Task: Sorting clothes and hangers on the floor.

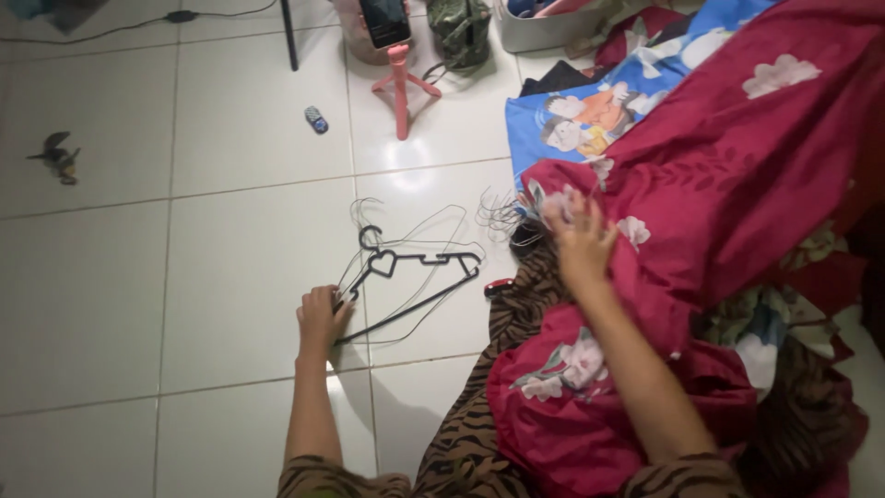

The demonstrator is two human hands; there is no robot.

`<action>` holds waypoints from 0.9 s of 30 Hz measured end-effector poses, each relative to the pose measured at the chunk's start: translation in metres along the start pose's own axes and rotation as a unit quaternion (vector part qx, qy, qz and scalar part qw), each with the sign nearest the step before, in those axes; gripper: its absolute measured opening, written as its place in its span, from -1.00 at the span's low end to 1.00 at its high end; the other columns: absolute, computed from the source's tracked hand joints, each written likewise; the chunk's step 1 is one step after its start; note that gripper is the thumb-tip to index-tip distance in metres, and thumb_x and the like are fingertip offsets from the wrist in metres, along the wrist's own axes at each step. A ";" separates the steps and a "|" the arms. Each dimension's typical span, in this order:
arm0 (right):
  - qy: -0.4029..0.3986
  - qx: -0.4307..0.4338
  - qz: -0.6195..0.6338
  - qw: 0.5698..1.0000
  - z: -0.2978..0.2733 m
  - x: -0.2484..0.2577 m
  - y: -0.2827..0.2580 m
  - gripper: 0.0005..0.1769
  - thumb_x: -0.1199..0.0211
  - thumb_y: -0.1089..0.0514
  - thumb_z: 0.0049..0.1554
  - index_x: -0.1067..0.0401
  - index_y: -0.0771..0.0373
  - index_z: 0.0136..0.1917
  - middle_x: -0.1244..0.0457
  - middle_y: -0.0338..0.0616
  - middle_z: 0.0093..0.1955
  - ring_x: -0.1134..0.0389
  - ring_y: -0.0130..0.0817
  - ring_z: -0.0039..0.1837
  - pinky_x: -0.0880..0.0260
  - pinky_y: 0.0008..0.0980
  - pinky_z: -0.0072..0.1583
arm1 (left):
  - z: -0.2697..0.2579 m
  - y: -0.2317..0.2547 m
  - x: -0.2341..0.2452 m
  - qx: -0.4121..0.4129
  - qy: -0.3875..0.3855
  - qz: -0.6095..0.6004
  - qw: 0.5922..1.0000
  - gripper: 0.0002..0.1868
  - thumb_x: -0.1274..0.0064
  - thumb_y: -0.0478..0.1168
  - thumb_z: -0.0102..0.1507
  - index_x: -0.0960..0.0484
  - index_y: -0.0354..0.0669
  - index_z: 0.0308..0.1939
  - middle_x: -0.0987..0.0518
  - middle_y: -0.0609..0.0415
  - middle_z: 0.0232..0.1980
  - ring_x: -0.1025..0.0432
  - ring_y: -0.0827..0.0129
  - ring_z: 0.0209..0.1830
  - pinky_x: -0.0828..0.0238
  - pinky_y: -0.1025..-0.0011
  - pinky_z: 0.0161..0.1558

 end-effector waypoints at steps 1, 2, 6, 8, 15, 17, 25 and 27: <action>0.000 -0.005 -0.003 1.000 -0.004 -0.006 0.026 -0.23 -0.27 0.18 -0.02 -0.31 -0.17 0.47 -0.15 -0.03 0.46 -0.20 0.08 0.39 -0.11 0.32 0.32 | 0.000 0.003 0.003 -0.005 -0.002 -0.002 1.000 -0.52 -0.26 0.02 0.18 -0.53 -0.07 0.09 -0.51 0.03 0.07 -0.33 0.05 0.12 -0.27 0.02 0.09; -0.029 -0.054 0.085 0.995 -0.008 -0.017 0.060 -0.39 -0.19 0.23 0.11 -0.38 -0.10 0.43 -0.22 -0.01 0.38 -0.28 0.06 0.32 -0.21 0.21 0.30 | 0.000 0.007 0.006 -0.014 -0.001 0.003 1.000 -0.50 -0.25 -0.02 0.17 -0.53 -0.06 0.13 -0.51 0.03 0.06 -0.33 0.05 0.12 -0.26 0.00 0.09; 0.127 -0.077 0.442 0.884 -0.024 0.019 0.161 -0.50 0.13 0.50 0.09 -0.52 0.30 0.14 -0.40 0.00 0.07 -0.44 -0.08 0.14 -0.41 -0.25 0.24 | 0.008 0.045 0.020 -0.086 0.074 0.011 0.993 -0.57 -0.18 -0.14 0.23 -0.54 -0.08 0.17 -0.54 0.00 0.08 -0.35 0.05 0.13 -0.24 0.00 0.12; 0.194 -0.061 0.489 0.848 -0.043 0.029 0.228 -0.46 0.18 0.52 0.02 -0.48 0.36 0.15 -0.39 -0.02 0.13 -0.42 -0.15 0.21 -0.38 -0.24 0.34 | 0.018 0.089 0.014 -0.141 0.115 -0.037 0.983 -0.68 -0.13 -0.22 0.26 -0.57 -0.11 0.11 -0.57 0.00 0.05 -0.40 0.07 0.13 -0.29 0.06 0.15; 0.476 -0.351 0.386 0.708 -0.280 0.010 0.539 -0.28 -0.07 0.41 0.11 -0.29 0.30 0.55 -0.22 0.08 0.46 -0.31 -0.05 0.46 -0.36 -0.13 0.45 | 0.046 0.274 -0.117 -0.117 -0.100 -0.407 0.900 -0.80 -0.04 -0.20 0.38 -0.60 -0.22 0.01 -0.68 -0.07 -0.06 -0.61 0.26 -0.11 -0.55 0.33 -0.11; 0.478 -0.347 0.252 0.767 -0.274 0.065 0.483 -0.35 -0.03 0.33 0.28 -0.11 0.31 0.62 -0.09 0.13 0.59 -0.26 -0.04 0.56 -0.36 -0.12 0.49 | 0.042 0.325 -0.139 -0.130 -0.117 -0.435 0.883 -0.80 -0.03 -0.20 0.39 -0.61 -0.22 0.02 -0.69 -0.05 -0.08 -0.60 0.30 -0.12 -0.54 0.35 -0.11; 0.144 0.032 0.347 0.926 -0.036 0.108 0.117 -0.70 -0.08 0.27 0.27 -0.44 0.35 0.25 -0.30 0.12 0.18 -0.32 0.03 0.27 -0.29 -0.11 0.32 | 0.058 0.376 -0.279 0.052 -0.202 -0.638 0.741 -0.67 0.06 -0.19 0.42 -0.52 -0.26 0.21 -0.64 0.07 0.06 -0.54 0.42 0.02 -0.50 0.45 -0.04; 0.056 0.099 0.145 0.983 -0.008 0.034 0.066 -0.47 -0.29 0.03 0.01 -0.47 0.16 0.26 -0.31 0.01 0.16 -0.31 -0.03 0.26 -0.22 0.18 0.27 | 0.062 0.364 -0.288 0.098 -0.204 -0.613 0.757 -0.56 0.05 -0.17 0.41 -0.43 -0.28 0.34 -0.63 0.04 0.11 -0.53 0.41 0.03 -0.48 0.46 -0.06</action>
Point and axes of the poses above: each hand's wrist, its own z-axis towards the middle knuckle, its own x-axis out of the back of the hand, y = z × x, the point moved 10 cm from there along z, towards the middle knuckle
